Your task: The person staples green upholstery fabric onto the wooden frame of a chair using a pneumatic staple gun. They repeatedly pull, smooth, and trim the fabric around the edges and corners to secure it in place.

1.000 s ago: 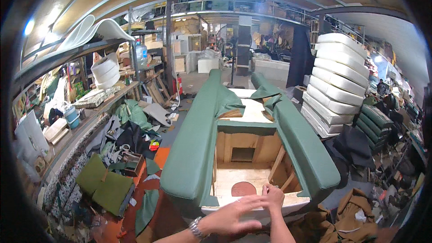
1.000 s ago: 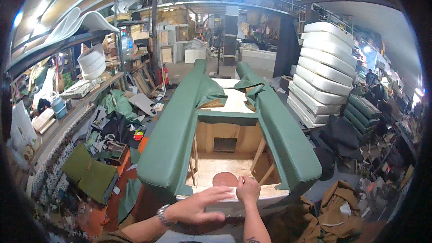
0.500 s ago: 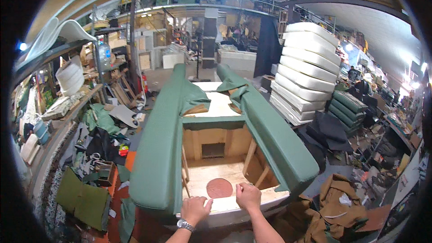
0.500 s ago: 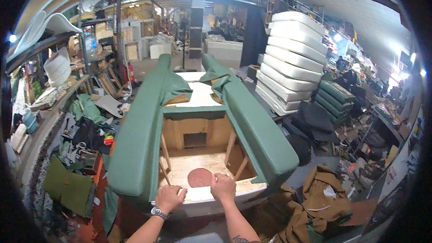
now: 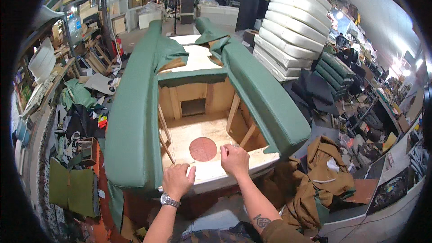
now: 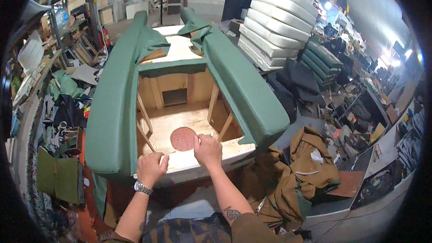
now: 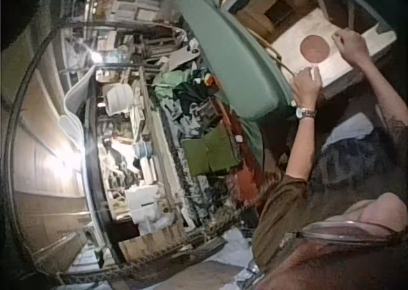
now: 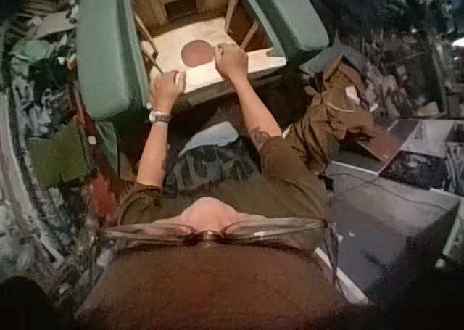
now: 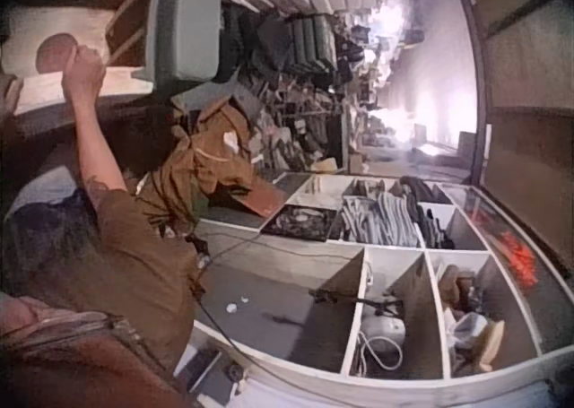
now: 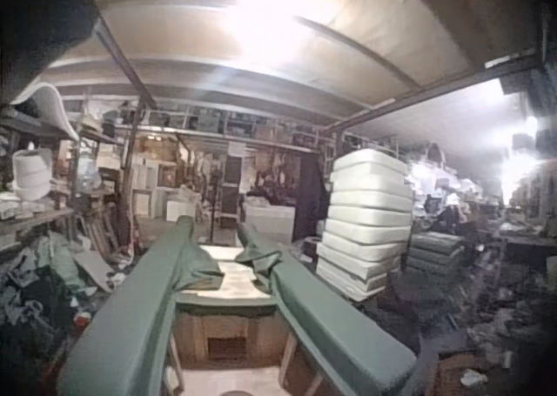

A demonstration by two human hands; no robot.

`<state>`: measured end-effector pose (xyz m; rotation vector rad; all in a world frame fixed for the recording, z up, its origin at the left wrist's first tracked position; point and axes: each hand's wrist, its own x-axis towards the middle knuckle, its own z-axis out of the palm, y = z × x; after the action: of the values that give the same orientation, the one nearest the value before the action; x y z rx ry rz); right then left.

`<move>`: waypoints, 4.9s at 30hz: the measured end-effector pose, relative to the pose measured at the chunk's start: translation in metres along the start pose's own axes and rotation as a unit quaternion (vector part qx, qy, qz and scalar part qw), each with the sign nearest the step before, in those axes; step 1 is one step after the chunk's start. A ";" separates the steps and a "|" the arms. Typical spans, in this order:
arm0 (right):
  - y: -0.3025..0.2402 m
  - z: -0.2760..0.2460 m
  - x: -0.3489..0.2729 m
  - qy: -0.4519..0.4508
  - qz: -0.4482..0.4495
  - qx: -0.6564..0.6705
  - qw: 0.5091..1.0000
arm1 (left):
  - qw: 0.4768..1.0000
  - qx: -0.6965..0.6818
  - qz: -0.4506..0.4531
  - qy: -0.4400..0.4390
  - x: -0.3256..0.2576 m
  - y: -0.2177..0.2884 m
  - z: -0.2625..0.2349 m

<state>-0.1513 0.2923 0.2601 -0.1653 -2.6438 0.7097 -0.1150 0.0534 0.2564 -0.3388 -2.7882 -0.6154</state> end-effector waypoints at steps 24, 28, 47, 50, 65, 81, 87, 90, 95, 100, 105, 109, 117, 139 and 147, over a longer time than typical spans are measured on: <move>-0.002 0.000 0.001 -0.002 -0.001 -0.012 1.000 | 1.000 -0.001 0.015 0.014 0.003 -0.002 0.000; -0.003 -0.003 0.002 0.005 -0.004 -0.017 1.000 | 1.000 -0.009 0.005 0.003 0.002 -0.001 -0.003; 0.001 0.003 0.001 0.022 0.003 0.017 1.000 | 1.000 0.002 0.003 0.014 0.003 0.001 0.000; 0.003 0.004 0.001 0.030 -0.003 0.018 0.999 | 1.000 0.000 -0.011 0.006 0.003 0.003 0.000; 0.003 0.001 0.004 -0.020 0.021 0.032 0.999 | 0.999 0.032 0.017 0.019 0.004 -0.001 0.006; -0.004 -0.004 0.004 -0.043 -0.005 -0.052 0.998 | 0.997 -0.018 0.007 0.081 -0.002 -0.002 0.007; -0.006 -0.006 0.004 -0.042 -0.010 -0.062 0.997 | 0.996 -0.030 -0.007 0.087 -0.004 -0.004 0.014; -0.006 -0.005 0.004 -0.049 -0.004 -0.077 0.996 | 0.995 -0.041 -0.010 0.094 -0.004 -0.004 0.015; -0.004 -0.004 0.003 -0.041 -0.006 -0.075 0.996 | 0.995 -0.025 -0.003 0.091 -0.004 -0.003 0.014; 0.001 0.001 0.003 -0.018 -0.022 -0.067 0.997 | 0.995 -0.019 0.003 0.096 -0.003 -0.002 0.013; 0.002 0.003 0.003 -0.009 -0.013 -0.058 0.998 | 0.996 -0.008 0.007 0.090 -0.002 -0.002 0.011; -0.001 0.001 0.002 -0.004 -0.021 -0.064 0.998 | 0.996 -0.020 0.011 0.088 -0.003 -0.003 0.010; -0.003 -0.002 0.002 -0.019 -0.016 -0.083 0.996 | 0.996 -0.020 0.010 0.082 -0.003 -0.004 0.011; -0.006 -0.005 0.003 -0.015 -0.010 -0.061 0.998 | 0.990 -0.054 0.033 0.128 -0.003 -0.001 0.005; 0.004 0.003 0.003 -0.028 0.007 -0.080 0.996 | 0.964 -0.191 0.009 0.183 -0.168 -0.067 0.034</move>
<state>-0.1555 0.2956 0.2571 -0.2126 -2.7555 0.5125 0.0167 -0.0191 0.1501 -0.2879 -2.3045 -1.0916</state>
